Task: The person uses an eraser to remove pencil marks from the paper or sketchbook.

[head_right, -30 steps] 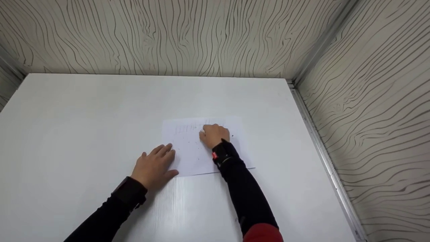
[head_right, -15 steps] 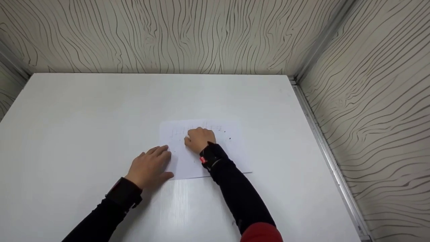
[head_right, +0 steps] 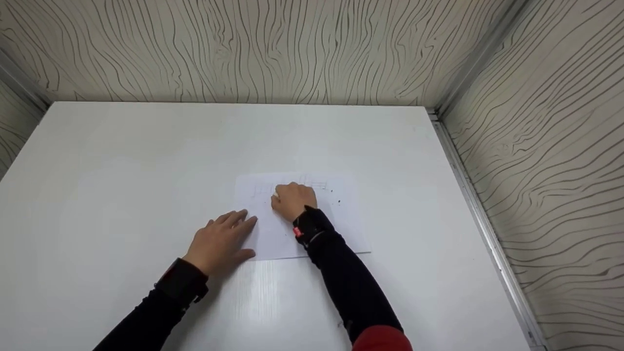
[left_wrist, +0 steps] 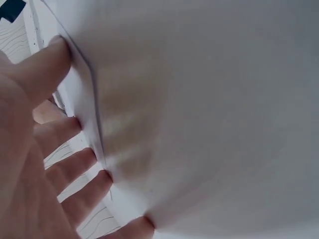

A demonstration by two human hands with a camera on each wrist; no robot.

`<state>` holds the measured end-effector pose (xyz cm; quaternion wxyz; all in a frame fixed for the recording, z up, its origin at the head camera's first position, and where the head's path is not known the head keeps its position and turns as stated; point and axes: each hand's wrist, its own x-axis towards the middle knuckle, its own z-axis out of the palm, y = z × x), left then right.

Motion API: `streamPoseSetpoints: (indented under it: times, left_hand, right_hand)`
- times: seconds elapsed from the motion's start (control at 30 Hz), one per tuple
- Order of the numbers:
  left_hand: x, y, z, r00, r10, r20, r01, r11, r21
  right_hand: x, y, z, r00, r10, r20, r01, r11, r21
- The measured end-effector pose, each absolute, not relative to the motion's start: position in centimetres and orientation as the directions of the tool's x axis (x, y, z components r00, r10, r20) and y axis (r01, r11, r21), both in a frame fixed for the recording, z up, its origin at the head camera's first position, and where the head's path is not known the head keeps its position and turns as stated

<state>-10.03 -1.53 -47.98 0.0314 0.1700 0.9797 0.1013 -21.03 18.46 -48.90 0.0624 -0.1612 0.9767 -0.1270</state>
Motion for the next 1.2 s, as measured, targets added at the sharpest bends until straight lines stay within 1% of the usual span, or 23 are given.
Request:
streamPoseSetpoints:
  times: [0.1, 0.23, 0.3, 0.37, 0.47, 0.53, 0.67, 0.73, 0.8, 0.93, 1.07, 1.2]
  left_hand:
    - [-10.0, -1.5, -47.9, -0.942, 0.336, -0.013, 0.327, 0.925, 0.191]
    - [-10.0, -1.3, -48.0, -0.944, 0.329, -0.034, 0.317, 0.929, 0.189]
    - [-10.1, -1.2, -48.0, -0.944, 0.326, -0.044, 0.312, 0.931, 0.191]
    - [-10.1, -1.1, -48.0, -0.945, 0.323, -0.046, 0.308, 0.93, 0.2]
    - [-10.2, -1.1, -47.9, -0.946, 0.321, -0.051, 0.304, 0.928, 0.214]
    - [-10.2, -1.2, -47.8, -0.946, 0.318, -0.06, 0.296, 0.926, 0.235]
    - [-9.9, -1.7, -47.2, -0.952, 0.294, -0.086, 0.263, 0.928, 0.263]
    - [-9.7, -1.6, -46.8, -0.956, 0.286, -0.071, 0.259, 0.931, 0.258]
    - [-9.6, -0.9, -46.6, -0.953, 0.3, -0.036, 0.281, 0.924, 0.26]
    - [-9.5, 1.8, -46.7, -0.929, 0.37, 0.02, 0.362, 0.896, 0.258]
    - [-9.2, 4.0, -47.5, -0.908, 0.419, -0.002, 0.407, 0.882, 0.24]
    - [-9.0, 4.2, -47.9, -0.917, 0.397, -0.036, 0.382, 0.902, 0.198]
  right_hand:
    - [-21.4, 19.2, -48.6, -0.946, -0.318, -0.054, -0.297, 0.923, -0.245]
    - [-22.0, 20.5, -48.3, -0.971, -0.235, -0.035, -0.224, 0.955, -0.194]
    - [-22.1, 20.6, -48.2, -0.977, -0.213, -0.019, -0.207, 0.967, -0.151]
    - [-22.0, 20.4, -48.0, -0.977, -0.214, -0.016, -0.211, 0.971, -0.113]
    - [-21.5, 19.7, -47.7, -0.97, -0.241, -0.034, -0.237, 0.967, -0.095]
    - [-21.1, 19.6, -47.4, -0.969, -0.242, -0.058, -0.234, 0.965, -0.114]
    - [-20.5, 20.4, -46.9, -0.978, -0.193, -0.084, -0.179, 0.972, -0.149]
    - [-20.2, 21.0, -46.7, -0.981, -0.168, -0.097, -0.15, 0.975, -0.166]
    - [-20.0, 21.6, -46.8, -0.982, -0.152, -0.114, -0.13, 0.975, -0.18]
    - [-19.9, 22.4, -47.0, -0.979, -0.152, -0.138, -0.122, 0.972, -0.203]
    - [-19.9, 23.6, -47.1, -0.981, -0.149, -0.123, -0.12, 0.968, -0.219]
    - [-19.9, 25.6, -47.1, -0.985, -0.112, -0.127, -0.082, 0.971, -0.224]
